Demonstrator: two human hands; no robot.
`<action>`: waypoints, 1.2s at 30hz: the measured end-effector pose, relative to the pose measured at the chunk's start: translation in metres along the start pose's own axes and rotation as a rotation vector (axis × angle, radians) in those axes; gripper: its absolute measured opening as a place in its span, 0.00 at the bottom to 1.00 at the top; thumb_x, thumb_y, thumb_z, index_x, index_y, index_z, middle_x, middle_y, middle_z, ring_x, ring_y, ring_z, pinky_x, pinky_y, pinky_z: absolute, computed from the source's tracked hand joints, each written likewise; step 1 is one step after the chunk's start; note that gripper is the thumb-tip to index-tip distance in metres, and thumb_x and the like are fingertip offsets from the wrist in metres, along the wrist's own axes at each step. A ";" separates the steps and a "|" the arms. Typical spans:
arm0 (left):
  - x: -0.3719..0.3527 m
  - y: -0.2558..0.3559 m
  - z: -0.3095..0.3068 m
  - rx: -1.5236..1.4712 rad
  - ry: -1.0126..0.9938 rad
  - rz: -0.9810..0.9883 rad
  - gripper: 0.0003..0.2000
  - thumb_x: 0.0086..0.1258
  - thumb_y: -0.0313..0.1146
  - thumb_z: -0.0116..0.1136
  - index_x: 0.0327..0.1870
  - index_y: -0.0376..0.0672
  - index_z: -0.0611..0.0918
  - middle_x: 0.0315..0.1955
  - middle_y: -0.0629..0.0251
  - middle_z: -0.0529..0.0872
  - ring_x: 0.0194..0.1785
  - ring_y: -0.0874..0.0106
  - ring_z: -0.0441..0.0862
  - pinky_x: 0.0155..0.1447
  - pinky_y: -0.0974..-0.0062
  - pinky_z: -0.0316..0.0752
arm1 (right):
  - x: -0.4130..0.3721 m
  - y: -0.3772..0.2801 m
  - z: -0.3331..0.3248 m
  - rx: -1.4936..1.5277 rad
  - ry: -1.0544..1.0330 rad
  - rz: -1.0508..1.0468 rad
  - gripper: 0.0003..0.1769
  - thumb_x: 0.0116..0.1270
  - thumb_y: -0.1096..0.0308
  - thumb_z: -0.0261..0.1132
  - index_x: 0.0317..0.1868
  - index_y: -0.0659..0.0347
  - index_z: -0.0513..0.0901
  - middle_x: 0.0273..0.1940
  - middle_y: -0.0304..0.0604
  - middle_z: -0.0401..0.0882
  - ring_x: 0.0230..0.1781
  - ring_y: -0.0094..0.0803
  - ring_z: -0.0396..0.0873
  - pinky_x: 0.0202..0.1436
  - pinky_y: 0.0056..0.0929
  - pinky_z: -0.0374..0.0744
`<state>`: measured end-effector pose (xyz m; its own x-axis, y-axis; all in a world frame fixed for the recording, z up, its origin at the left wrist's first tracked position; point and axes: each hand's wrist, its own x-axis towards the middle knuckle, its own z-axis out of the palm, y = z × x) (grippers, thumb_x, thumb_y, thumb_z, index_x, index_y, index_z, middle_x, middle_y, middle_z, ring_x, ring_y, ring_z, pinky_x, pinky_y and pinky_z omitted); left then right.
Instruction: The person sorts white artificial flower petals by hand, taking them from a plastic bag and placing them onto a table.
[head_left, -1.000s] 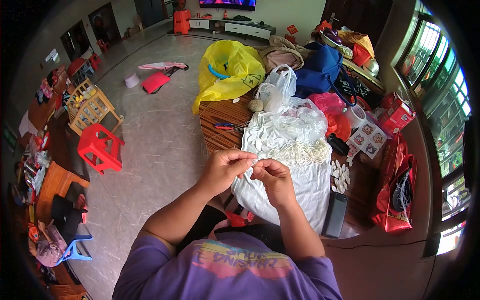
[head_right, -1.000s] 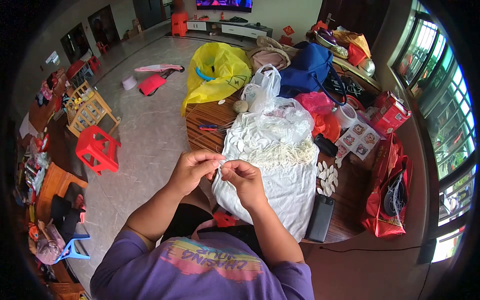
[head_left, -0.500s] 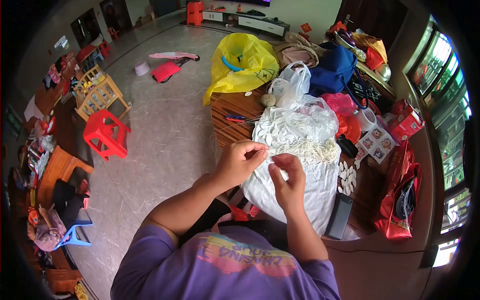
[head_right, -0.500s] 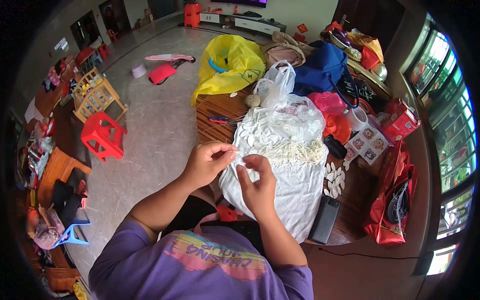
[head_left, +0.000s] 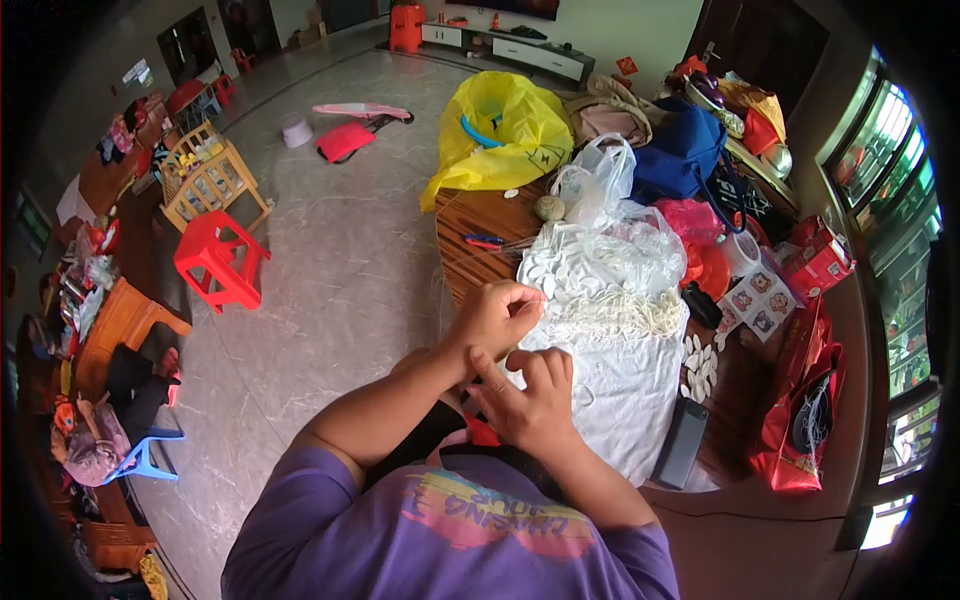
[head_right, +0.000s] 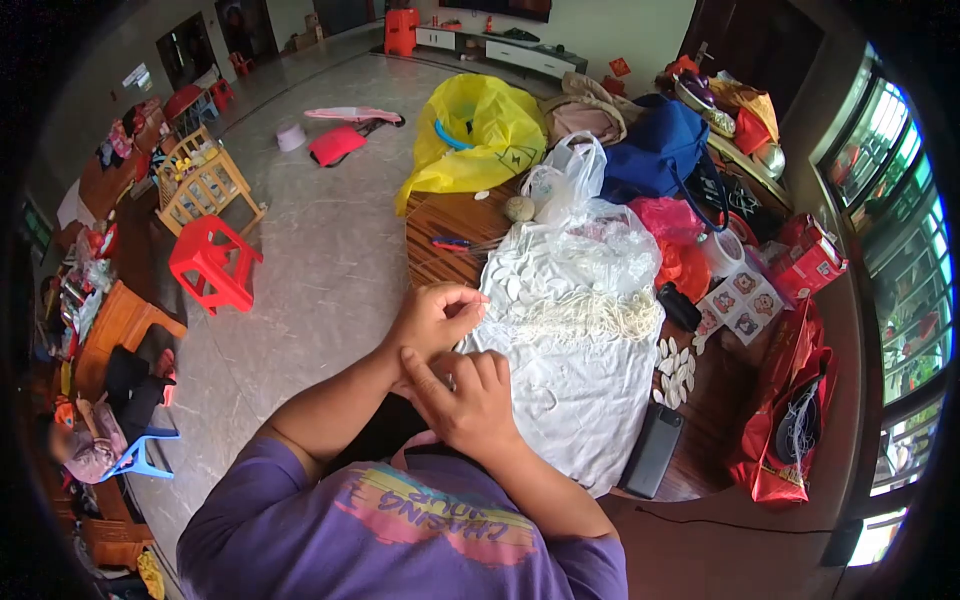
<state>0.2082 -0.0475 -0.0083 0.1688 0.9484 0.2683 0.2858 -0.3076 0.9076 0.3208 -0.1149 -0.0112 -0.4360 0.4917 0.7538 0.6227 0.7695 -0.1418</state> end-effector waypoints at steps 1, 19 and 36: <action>0.000 -0.004 0.001 0.020 -0.008 0.004 0.09 0.58 0.31 0.57 0.35 0.34 0.80 0.22 0.66 0.82 0.26 0.83 0.74 0.31 0.83 0.71 | 0.000 0.000 0.001 -0.009 0.003 -0.010 0.26 0.47 0.63 0.67 0.51 0.47 0.76 0.31 0.38 0.66 0.29 0.33 0.64 0.34 0.32 0.63; -0.004 -0.005 -0.003 0.025 -0.051 0.040 0.10 0.60 0.32 0.56 0.36 0.34 0.80 0.20 0.67 0.80 0.26 0.82 0.73 0.31 0.82 0.70 | 0.001 0.024 -0.012 0.106 0.262 0.039 0.15 0.38 0.77 0.68 0.30 0.60 0.75 0.35 0.44 0.71 0.35 0.42 0.69 0.39 0.36 0.70; -0.015 0.012 -0.003 0.230 0.010 0.294 0.07 0.57 0.24 0.55 0.36 0.33 0.79 0.29 0.53 0.82 0.32 0.64 0.82 0.35 0.74 0.75 | 0.016 0.048 -0.036 0.075 -0.114 0.313 0.02 0.51 0.72 0.62 0.25 0.60 0.77 0.23 0.43 0.71 0.23 0.39 0.75 0.22 0.33 0.73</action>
<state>0.2064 -0.0652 -0.0009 0.2666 0.8172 0.5110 0.4313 -0.5753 0.6950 0.3672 -0.0847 0.0175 -0.3035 0.7478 0.5905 0.6900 0.5999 -0.4050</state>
